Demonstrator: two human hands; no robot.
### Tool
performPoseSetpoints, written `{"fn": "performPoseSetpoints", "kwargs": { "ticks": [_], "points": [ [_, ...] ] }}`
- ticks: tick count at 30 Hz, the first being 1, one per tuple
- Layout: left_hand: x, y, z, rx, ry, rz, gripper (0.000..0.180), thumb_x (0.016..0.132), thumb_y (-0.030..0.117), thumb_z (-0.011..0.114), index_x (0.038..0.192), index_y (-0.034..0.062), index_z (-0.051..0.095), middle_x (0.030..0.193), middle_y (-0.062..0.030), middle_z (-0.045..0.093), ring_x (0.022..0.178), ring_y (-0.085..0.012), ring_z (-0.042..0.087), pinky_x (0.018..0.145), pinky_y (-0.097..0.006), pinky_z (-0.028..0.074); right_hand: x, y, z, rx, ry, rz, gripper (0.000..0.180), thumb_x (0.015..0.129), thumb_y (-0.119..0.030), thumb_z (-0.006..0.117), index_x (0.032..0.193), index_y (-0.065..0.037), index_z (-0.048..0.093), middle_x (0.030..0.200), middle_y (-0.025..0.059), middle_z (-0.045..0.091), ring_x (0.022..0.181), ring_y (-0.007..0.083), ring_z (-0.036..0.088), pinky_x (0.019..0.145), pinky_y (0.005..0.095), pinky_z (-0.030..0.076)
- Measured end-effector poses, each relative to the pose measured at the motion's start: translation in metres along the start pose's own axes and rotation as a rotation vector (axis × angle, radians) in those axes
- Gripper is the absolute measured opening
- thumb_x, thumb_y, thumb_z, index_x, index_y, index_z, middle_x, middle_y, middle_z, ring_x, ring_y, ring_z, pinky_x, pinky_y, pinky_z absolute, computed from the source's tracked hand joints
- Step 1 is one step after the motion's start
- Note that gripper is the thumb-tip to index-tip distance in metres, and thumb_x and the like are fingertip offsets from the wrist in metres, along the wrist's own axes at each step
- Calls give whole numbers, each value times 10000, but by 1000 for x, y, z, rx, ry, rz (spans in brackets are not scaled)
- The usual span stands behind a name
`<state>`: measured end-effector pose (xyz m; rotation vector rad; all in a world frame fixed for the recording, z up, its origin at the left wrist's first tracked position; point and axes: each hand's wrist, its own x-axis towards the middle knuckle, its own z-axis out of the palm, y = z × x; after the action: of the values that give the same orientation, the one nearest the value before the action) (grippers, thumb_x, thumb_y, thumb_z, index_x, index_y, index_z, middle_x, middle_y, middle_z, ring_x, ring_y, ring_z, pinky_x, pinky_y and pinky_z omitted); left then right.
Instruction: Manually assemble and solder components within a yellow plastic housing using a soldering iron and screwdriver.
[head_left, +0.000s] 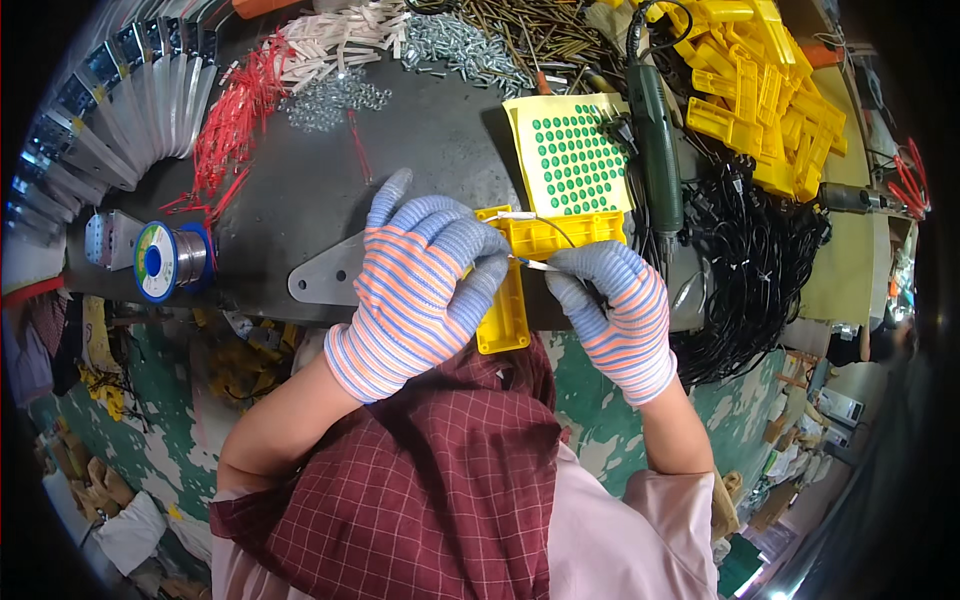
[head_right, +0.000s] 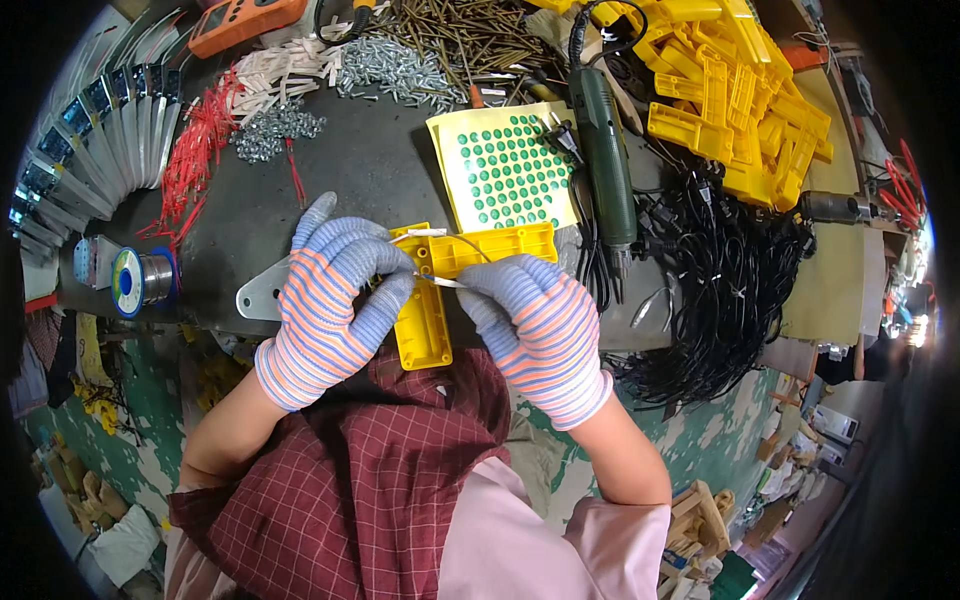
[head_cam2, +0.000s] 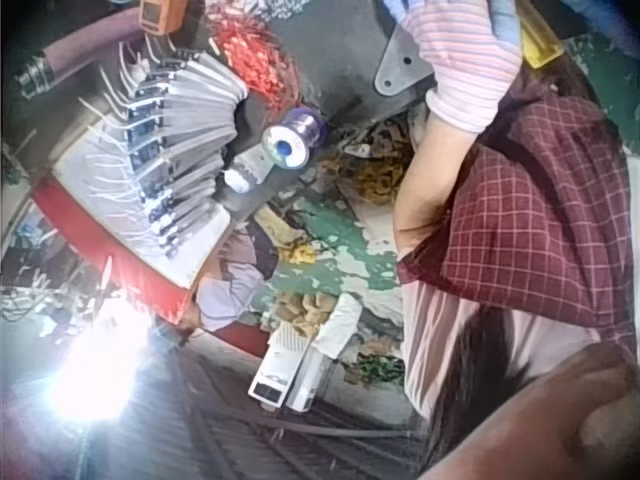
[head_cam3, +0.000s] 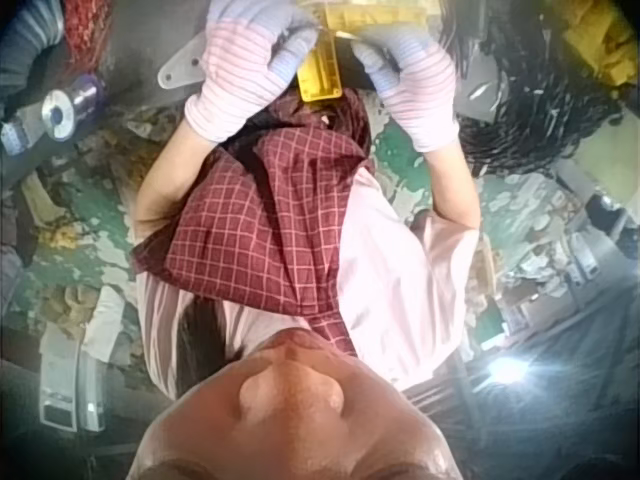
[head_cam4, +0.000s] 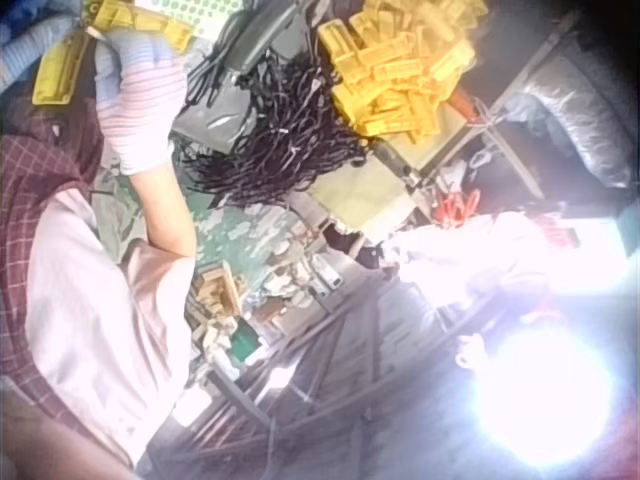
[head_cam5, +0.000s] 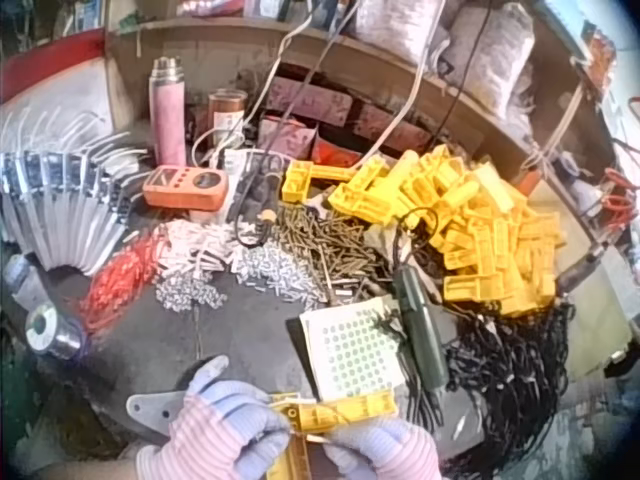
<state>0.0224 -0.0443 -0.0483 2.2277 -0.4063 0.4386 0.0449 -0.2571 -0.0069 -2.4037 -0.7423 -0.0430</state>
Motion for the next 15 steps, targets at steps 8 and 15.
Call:
{"fn": "performPoseSetpoints", "kwargs": {
  "ticks": [8,15],
  "points": [
    [-3,-3,5,38,10,29,192,747,178,731,922,123,673,892,-42,648,950,-256,613,1087,-555,325,0,-11,5,36,-25,118,180,819,-118,714,984,-67,666,836,138,682,731,331,671,653,394,542],
    [-8,-8,2,58,-47,53,369,711,69,754,1062,111,647,929,-33,654,980,-252,628,1116,-559,311,5,-7,-1,86,-93,103,126,819,-157,733,915,-87,691,798,123,696,707,307,681,637,377,540]
  ]
}}
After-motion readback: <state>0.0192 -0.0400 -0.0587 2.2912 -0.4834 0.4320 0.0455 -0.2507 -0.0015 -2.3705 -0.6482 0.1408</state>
